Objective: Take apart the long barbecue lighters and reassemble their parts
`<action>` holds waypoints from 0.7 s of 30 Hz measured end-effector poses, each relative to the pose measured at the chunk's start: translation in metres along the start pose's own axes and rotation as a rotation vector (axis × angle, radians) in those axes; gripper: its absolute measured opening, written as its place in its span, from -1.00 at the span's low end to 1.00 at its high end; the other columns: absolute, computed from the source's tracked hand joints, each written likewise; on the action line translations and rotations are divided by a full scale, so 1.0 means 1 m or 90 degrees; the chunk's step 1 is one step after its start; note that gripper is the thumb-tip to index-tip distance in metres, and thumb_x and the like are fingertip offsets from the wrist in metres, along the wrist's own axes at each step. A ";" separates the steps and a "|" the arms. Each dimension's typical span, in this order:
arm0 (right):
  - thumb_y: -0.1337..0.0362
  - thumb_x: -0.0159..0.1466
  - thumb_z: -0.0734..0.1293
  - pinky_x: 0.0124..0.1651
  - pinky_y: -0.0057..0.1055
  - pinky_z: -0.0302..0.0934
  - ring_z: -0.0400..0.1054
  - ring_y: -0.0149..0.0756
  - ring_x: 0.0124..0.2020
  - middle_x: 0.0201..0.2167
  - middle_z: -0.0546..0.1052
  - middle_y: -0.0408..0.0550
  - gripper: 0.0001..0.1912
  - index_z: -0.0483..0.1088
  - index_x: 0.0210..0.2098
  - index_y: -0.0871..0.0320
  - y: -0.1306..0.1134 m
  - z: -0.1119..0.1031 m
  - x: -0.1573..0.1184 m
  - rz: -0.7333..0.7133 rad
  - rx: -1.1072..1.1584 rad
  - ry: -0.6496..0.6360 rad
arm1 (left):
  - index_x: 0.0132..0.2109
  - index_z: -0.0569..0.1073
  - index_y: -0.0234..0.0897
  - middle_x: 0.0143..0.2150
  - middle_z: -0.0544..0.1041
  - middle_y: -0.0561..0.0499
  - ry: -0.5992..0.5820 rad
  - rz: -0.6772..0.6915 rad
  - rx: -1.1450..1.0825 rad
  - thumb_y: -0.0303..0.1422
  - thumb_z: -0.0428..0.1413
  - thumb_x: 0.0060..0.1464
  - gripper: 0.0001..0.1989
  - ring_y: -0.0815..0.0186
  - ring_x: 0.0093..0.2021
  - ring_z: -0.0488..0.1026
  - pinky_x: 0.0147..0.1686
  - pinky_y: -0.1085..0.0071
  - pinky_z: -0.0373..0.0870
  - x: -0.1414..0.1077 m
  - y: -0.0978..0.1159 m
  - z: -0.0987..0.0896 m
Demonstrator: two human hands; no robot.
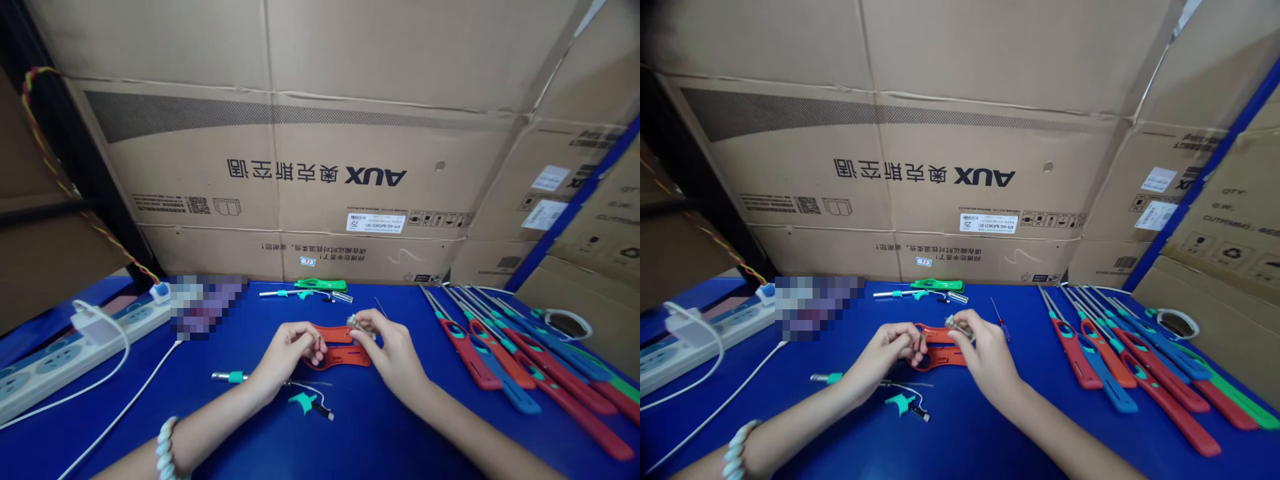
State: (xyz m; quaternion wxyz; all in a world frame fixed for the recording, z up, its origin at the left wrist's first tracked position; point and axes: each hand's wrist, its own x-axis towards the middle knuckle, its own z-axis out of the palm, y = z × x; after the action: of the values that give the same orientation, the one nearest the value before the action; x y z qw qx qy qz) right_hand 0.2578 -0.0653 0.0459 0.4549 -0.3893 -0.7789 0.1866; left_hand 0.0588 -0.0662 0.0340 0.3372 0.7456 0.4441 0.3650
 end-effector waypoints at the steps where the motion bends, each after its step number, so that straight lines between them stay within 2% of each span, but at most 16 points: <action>1: 0.31 0.28 0.27 -0.23 -0.45 0.31 0.48 -0.29 -0.32 -0.33 0.56 -0.10 -0.95 0.31 -0.23 0.10 0.002 -0.003 0.003 0.010 0.001 0.012 | -0.42 0.31 -0.31 -0.45 0.47 -0.04 -0.011 0.023 0.062 -0.41 -0.18 0.11 -0.76 0.36 -0.51 0.38 -0.45 0.46 0.33 0.006 -0.003 -0.003; 5: 0.28 0.27 0.28 -0.29 -0.42 0.31 0.46 -0.28 -0.40 -0.36 0.56 -0.10 -0.94 0.33 -0.24 0.10 0.011 -0.010 0.009 0.039 -0.032 0.013 | -0.41 0.45 -0.30 -0.38 0.46 -0.03 -0.036 0.080 0.214 -0.42 0.01 0.10 -0.83 0.24 -0.30 0.37 -0.26 0.37 0.29 0.033 -0.010 -0.006; 9: 0.28 0.26 0.26 -0.28 -0.39 0.30 0.44 -0.27 -0.40 -0.38 0.55 -0.09 -0.94 0.34 -0.26 0.10 0.018 -0.011 0.012 0.042 -0.079 -0.008 | -0.41 0.49 -0.30 -0.37 0.45 -0.05 -0.084 0.105 0.332 -0.53 0.08 0.06 -0.86 0.17 -0.24 0.35 -0.26 0.37 0.27 0.050 -0.014 0.001; 13: 0.29 0.26 0.26 -0.28 -0.40 0.28 0.44 -0.27 -0.38 -0.38 0.55 -0.09 -0.93 0.35 -0.25 0.11 0.022 -0.012 0.012 0.045 -0.105 -0.019 | -0.30 0.53 -0.28 -0.32 0.44 -0.04 -0.122 0.121 0.391 -0.56 0.03 0.12 -0.80 0.18 -0.21 0.36 -0.26 0.38 0.29 0.049 -0.014 0.001; 16: 0.31 0.26 0.27 -0.29 -0.40 0.27 0.42 -0.28 -0.40 -0.40 0.53 -0.10 -0.94 0.35 -0.26 0.11 0.022 -0.014 0.013 0.048 -0.108 -0.042 | -0.21 0.53 -0.25 -0.22 0.43 -0.03 -0.145 0.142 0.406 -0.49 0.10 0.11 -0.86 0.18 -0.15 0.36 -0.19 0.36 0.30 0.044 -0.013 -0.006; 21: 0.36 0.26 0.27 -0.28 -0.42 0.26 0.43 -0.31 -0.38 -0.41 0.53 -0.13 -0.95 0.35 -0.28 0.12 0.013 -0.018 0.015 0.052 -0.077 -0.166 | -0.20 0.53 -0.24 -0.19 0.45 -0.01 -0.190 0.175 0.416 -0.43 0.16 0.09 -0.89 0.22 -0.19 0.39 -0.18 0.36 0.28 0.045 -0.017 -0.020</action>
State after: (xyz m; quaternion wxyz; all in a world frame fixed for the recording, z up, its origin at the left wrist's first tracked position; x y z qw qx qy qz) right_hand 0.2749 -0.0468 0.0554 0.3179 -0.4197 -0.8247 0.2066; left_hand 0.0498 -0.0149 0.0410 0.0908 0.9112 0.3792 0.1331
